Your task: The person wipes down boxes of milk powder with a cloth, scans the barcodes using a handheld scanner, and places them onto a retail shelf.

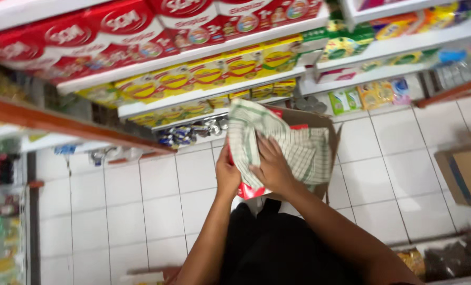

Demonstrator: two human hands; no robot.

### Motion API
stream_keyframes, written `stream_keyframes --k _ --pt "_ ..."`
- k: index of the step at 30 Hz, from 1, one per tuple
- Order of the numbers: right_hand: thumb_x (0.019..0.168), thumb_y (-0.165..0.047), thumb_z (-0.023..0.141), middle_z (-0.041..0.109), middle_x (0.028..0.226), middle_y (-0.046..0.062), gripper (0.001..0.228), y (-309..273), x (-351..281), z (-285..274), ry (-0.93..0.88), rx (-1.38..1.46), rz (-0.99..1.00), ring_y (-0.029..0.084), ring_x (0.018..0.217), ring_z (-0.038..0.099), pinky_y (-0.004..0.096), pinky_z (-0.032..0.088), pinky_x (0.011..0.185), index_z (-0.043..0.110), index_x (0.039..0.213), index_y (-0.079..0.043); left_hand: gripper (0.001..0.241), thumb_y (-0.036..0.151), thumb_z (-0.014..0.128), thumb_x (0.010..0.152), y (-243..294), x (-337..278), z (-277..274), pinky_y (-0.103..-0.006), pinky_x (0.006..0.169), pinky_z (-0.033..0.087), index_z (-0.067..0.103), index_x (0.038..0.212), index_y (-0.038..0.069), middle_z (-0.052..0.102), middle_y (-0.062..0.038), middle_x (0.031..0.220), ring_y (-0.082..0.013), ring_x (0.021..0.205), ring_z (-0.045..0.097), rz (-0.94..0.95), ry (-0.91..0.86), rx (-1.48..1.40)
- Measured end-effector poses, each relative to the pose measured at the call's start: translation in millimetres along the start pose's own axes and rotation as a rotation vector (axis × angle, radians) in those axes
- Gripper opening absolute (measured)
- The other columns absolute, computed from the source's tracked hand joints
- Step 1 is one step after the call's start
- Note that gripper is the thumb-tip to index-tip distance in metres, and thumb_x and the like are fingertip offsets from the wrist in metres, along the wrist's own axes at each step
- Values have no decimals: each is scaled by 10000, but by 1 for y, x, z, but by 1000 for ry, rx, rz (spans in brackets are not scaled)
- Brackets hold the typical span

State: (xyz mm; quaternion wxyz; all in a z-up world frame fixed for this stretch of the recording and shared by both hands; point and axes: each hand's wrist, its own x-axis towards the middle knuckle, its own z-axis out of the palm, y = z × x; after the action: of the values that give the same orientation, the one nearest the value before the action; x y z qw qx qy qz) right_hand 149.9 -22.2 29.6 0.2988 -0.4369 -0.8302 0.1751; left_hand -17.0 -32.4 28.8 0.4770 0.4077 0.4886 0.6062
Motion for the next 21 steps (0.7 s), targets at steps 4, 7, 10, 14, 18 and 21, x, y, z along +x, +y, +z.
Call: stream_keyframes --k 4,7,10,14,18,21 --pt "998 -193 617 478 1486 275 446 -9 37 7 80 110 81 455 1418 402 543 288 1220 548 1371 43 492 -51 674 832 42 -14 -38 -321 791 569 581 1315 -25 723 -152 1053 -191 901 688 -163 260 33" --pt "987 -105 564 466 1533 254 463 -32 28 14 123 248 75 447 1478 381 530 293 1257 538 1428 34 474 -22 718 836 77 -11 -60 -303 841 589 563 1285 -20 730 -117 1087 -168 945 704 -87 341 -59" --pt "872 -61 611 414 1532 290 599 -74 6 31 56 240 -80 483 1484 311 563 200 1253 483 1441 76 486 -8 723 846 93 -6 -72 -304 871 581 569 1307 -23 728 -115 1115 -154 975 697 -24 302 -33" --pt "837 -91 661 411 1502 298 631 -77 34 53 100 65 0 471 1432 320 533 220 1207 473 1418 67 534 -27 713 835 98 -12 -77 -324 894 571 576 1351 -34 735 -130 1106 -160 980 697 78 194 238" --pt "896 -135 640 489 1448 249 534 -39 95 35 316 160 291 403 1353 429 485 317 1148 520 1388 34 615 -25 761 802 135 -22 -101 -331 861 603 537 1375 -11 743 -122 1116 -182 966 727 38 100 90" --pt "940 -167 624 548 1408 211 465 -51 106 2 334 397 461 352 1293 511 450 389 1103 555 1365 9 627 6 750 786 165 -17 -128 -327 879 620 552 1381 3 767 -107 1122 -178 976 752 9 -50 103"
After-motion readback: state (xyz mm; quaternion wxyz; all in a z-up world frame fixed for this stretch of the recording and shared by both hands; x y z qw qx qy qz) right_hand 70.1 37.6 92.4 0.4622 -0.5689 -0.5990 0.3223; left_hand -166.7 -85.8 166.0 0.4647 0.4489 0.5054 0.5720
